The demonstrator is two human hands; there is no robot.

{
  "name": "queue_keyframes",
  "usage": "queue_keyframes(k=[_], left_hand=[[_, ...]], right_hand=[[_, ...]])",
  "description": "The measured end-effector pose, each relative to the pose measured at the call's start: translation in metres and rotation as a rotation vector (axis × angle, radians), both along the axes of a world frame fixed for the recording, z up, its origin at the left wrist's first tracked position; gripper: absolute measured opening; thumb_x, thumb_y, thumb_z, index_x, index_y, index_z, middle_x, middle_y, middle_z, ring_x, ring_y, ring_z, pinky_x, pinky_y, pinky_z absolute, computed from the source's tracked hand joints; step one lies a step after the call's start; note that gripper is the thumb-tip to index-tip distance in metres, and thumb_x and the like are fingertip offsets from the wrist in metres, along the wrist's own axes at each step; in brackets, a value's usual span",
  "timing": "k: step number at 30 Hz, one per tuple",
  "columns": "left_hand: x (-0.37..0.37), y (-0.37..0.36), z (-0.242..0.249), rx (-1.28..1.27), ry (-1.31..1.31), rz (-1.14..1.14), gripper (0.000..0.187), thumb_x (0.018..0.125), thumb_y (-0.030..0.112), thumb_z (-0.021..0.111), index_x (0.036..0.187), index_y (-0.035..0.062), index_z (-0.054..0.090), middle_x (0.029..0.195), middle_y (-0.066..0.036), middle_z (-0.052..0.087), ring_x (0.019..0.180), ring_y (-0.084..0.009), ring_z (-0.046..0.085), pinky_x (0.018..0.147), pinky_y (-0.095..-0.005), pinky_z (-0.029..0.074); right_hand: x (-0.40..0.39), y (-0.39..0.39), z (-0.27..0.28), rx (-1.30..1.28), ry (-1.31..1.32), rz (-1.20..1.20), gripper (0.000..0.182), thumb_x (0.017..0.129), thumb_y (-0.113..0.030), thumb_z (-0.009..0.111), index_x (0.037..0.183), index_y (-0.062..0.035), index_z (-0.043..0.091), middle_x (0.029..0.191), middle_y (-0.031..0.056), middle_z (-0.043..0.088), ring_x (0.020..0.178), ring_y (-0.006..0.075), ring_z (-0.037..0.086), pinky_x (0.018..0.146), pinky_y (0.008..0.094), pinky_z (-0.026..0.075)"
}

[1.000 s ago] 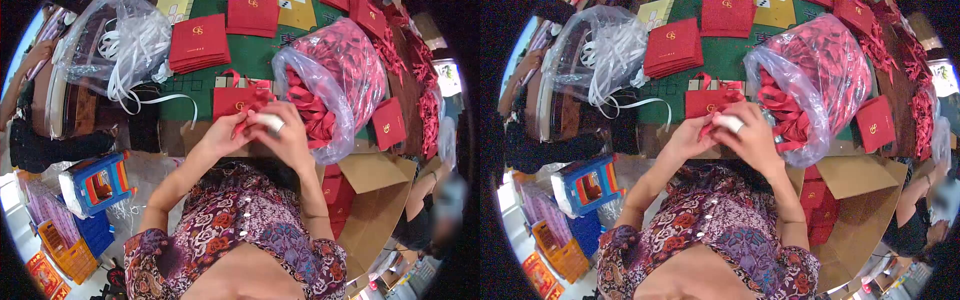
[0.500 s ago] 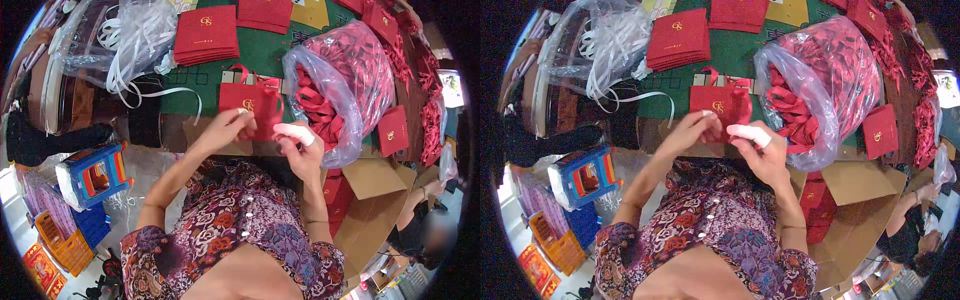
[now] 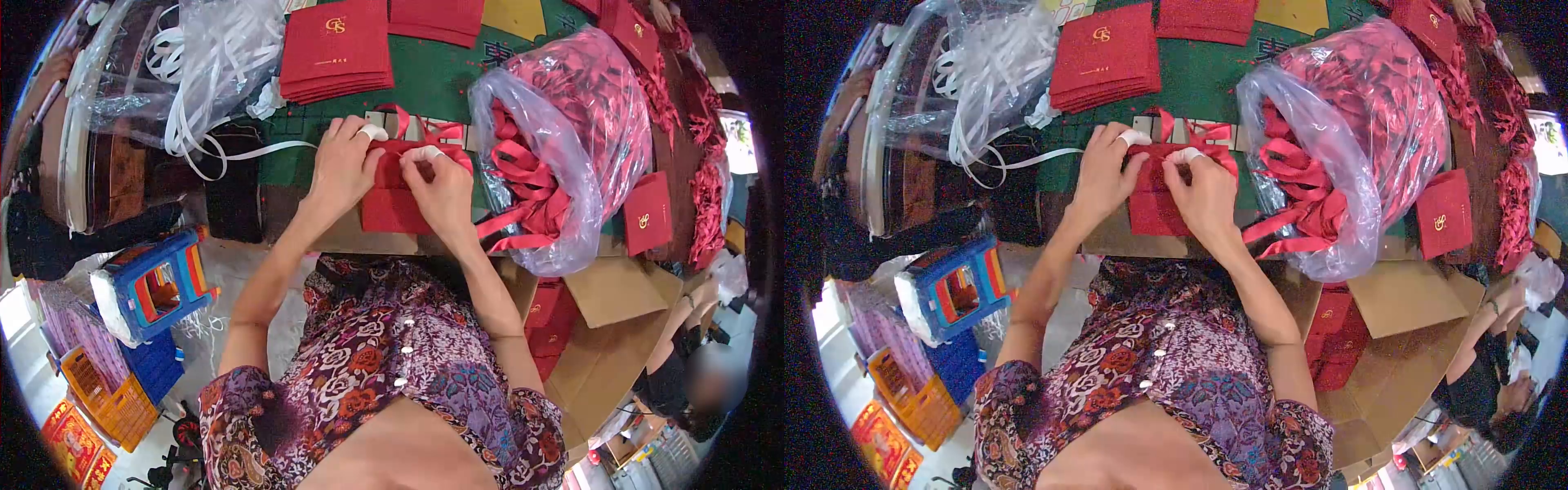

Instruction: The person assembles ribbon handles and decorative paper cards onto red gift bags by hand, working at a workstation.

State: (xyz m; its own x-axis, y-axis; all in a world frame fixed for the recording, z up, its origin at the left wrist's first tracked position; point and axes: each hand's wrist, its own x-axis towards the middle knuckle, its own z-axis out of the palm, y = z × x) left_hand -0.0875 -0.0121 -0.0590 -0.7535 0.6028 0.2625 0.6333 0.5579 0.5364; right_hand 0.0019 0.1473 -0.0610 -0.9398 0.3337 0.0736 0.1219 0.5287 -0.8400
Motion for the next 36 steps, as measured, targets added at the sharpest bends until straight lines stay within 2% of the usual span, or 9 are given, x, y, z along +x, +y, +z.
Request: queue_keyframes(k=[7,20,22,25,28,29,31,35,36], left_hand=[[0.006,0.003,0.017,0.027,-0.019,-0.019,0.011,0.082,0.005,0.069,0.092,0.0041,0.064,0.094,-0.013,0.059,0.095,-0.0353,0.055,0.082,-0.0441,0.046],[0.015,0.008,0.014,0.120,-0.179,-0.053,0.011,0.087,0.003,0.062,0.098,0.0022,0.059,0.092,-0.017,0.063,0.090,-0.0389,0.061,0.080,-0.0454,0.048],[0.015,0.006,0.012,0.149,-0.226,-0.009,0.012,0.089,0.002,0.061,0.101,0.0006,0.059,0.092,-0.016,0.065,0.087,-0.0332,0.065,0.077,-0.0405,0.051],[0.012,0.005,0.008,0.236,-0.418,0.014,0.012,0.091,0.002,0.060,0.103,-0.0005,0.060,0.090,-0.015,0.067,0.082,-0.0254,0.068,0.075,-0.0362,0.053],[0.011,0.007,0.010,0.206,-0.409,0.033,0.012,0.091,0.001,0.061,0.103,-0.0010,0.061,0.089,-0.013,0.069,0.081,-0.0193,0.068,0.073,-0.0329,0.053],[0.011,0.008,0.012,0.206,-0.408,0.034,0.012,0.091,0.001,0.061,0.103,-0.0010,0.061,0.089,-0.013,0.069,0.081,-0.0193,0.068,0.073,-0.0329,0.053],[0.012,0.010,0.017,0.234,-0.454,0.025,0.010,0.088,0.005,0.062,0.097,0.0009,0.060,0.089,-0.018,0.065,0.086,-0.0348,0.066,0.077,-0.0426,0.052],[0.009,0.009,0.020,0.228,-0.521,0.032,0.010,0.087,0.004,0.062,0.097,0.0012,0.061,0.088,-0.017,0.066,0.085,-0.0335,0.067,0.076,-0.0423,0.052],[0.009,0.008,0.019,0.203,-0.503,0.017,0.011,0.089,0.004,0.062,0.099,0.0004,0.061,0.088,-0.014,0.068,0.083,-0.0266,0.068,0.075,-0.0376,0.053]], right_hand=[[-0.001,-0.003,0.004,-0.060,-0.091,-0.071,0.015,0.085,-0.016,0.072,0.087,-0.0013,0.072,0.073,0.0089,0.072,0.066,0.0135,0.069,0.065,0.0287,0.054],[0.005,-0.014,0.000,-0.005,0.031,-0.142,0.013,0.082,-0.012,0.074,0.087,-0.0010,0.069,0.073,0.0091,0.071,0.065,0.0135,0.069,0.063,0.0283,0.054],[0.003,-0.013,-0.003,0.147,0.141,-0.109,0.012,0.081,-0.010,0.075,0.086,-0.0012,0.068,0.073,0.0101,0.071,0.065,0.0146,0.070,0.062,0.0288,0.055],[0.003,-0.008,0.005,0.085,0.109,-0.033,0.011,0.081,-0.009,0.074,0.085,-0.0013,0.068,0.072,0.0108,0.070,0.064,0.0155,0.070,0.061,0.0295,0.055],[0.003,-0.007,0.004,0.070,0.104,-0.035,0.011,0.081,-0.009,0.074,0.085,-0.0015,0.068,0.073,0.0106,0.070,0.063,0.0158,0.070,0.061,0.0293,0.055],[0.003,-0.007,0.005,0.071,0.104,-0.033,0.011,0.081,-0.009,0.074,0.085,-0.0015,0.068,0.073,0.0106,0.070,0.063,0.0158,0.070,0.061,0.0293,0.055],[0.003,-0.010,0.006,0.031,0.085,-0.073,0.012,0.081,-0.010,0.075,0.085,-0.0016,0.068,0.073,0.0107,0.070,0.063,0.0167,0.070,0.060,0.0299,0.055],[0.004,-0.013,-0.006,0.128,0.203,-0.084,0.013,0.082,-0.011,0.076,0.086,-0.0018,0.068,0.074,0.0105,0.070,0.065,0.0174,0.070,0.059,0.0304,0.055],[0.004,-0.013,-0.009,0.171,0.222,-0.079,0.014,0.082,-0.012,0.076,0.086,-0.0019,0.068,0.074,0.0106,0.070,0.065,0.0181,0.070,0.060,0.0309,0.055]])
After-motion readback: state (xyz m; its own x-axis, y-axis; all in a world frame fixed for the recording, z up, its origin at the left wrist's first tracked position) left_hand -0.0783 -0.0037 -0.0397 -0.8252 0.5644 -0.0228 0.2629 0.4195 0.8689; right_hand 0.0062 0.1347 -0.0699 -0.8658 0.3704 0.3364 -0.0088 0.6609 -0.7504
